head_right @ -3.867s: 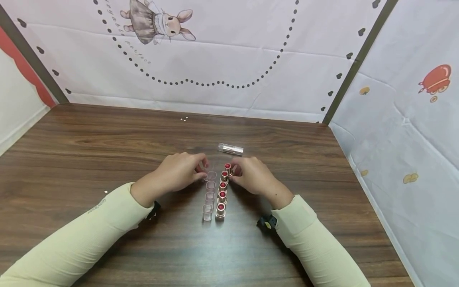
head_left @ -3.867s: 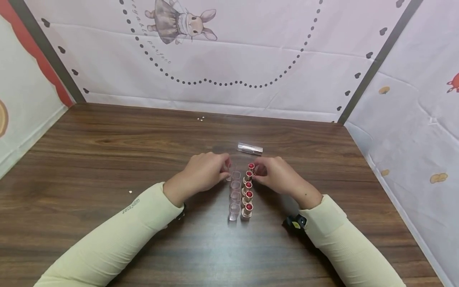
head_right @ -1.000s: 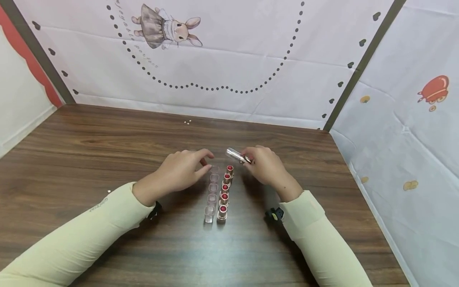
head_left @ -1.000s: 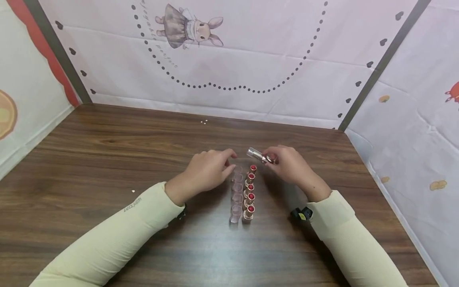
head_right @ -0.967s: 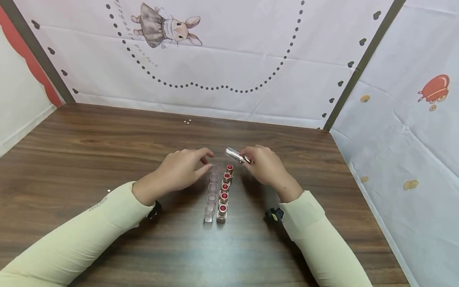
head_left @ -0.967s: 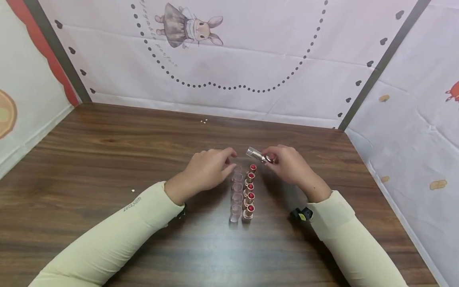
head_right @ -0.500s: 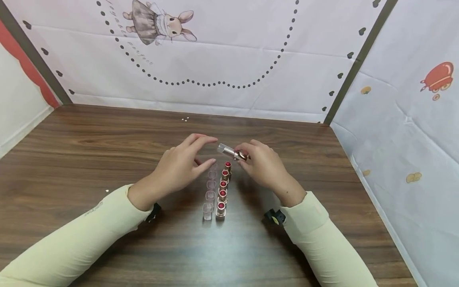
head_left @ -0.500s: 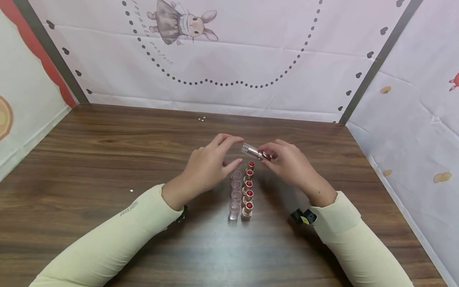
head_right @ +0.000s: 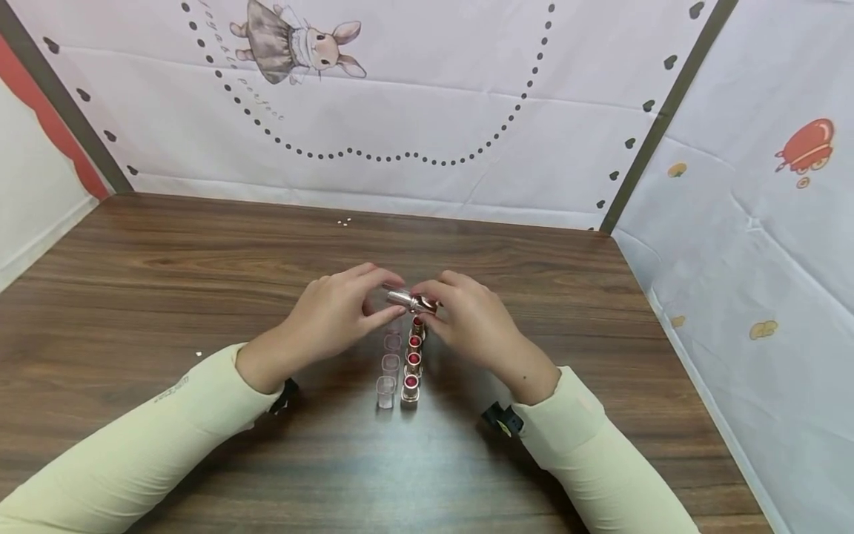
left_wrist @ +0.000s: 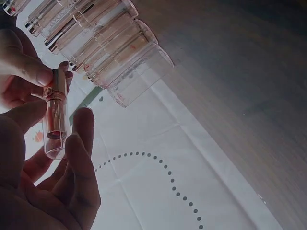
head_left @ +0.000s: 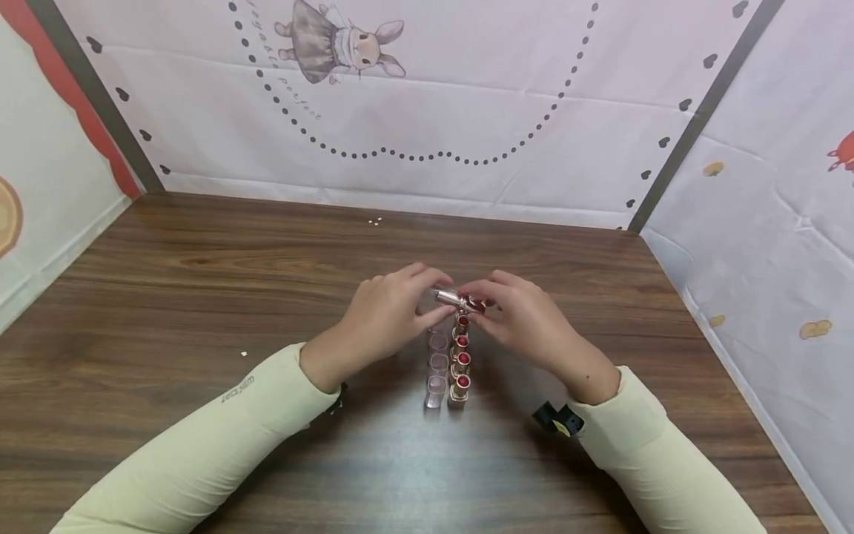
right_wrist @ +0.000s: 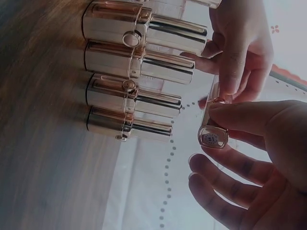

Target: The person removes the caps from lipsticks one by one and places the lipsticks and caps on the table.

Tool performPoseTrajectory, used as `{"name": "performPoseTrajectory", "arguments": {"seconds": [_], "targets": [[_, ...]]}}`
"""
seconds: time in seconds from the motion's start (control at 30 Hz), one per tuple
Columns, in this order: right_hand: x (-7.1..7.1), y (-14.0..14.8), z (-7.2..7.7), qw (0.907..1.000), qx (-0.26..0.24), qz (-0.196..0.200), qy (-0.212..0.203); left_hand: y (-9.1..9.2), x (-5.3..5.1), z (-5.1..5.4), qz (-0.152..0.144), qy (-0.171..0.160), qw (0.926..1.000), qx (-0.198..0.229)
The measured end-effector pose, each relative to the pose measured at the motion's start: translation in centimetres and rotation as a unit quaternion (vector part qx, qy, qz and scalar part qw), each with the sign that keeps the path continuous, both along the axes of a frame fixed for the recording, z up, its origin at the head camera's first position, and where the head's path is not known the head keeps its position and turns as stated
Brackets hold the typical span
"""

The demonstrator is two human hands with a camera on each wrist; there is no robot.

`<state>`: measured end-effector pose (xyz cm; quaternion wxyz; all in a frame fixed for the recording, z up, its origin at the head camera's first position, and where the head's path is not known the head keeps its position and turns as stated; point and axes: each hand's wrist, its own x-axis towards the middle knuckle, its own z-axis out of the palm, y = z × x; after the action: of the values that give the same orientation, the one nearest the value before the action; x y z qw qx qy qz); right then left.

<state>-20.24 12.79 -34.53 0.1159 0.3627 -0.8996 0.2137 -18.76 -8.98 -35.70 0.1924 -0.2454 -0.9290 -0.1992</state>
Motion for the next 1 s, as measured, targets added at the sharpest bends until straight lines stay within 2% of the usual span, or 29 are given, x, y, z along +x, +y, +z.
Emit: {"name": "performPoseTrajectory", "arguments": {"seconds": [0.53, 1.0], "targets": [[0.04, -0.05, -0.1, 0.9999, 0.008, -0.014, -0.006, -0.07, -0.14, -0.11, 0.013, -0.001, 0.9998, -0.015], [-0.05, 0.05, 0.13, 0.9996, 0.015, -0.019, -0.017, -0.12, -0.2, -0.25, -0.001, 0.017, 0.9999, 0.0]]}}
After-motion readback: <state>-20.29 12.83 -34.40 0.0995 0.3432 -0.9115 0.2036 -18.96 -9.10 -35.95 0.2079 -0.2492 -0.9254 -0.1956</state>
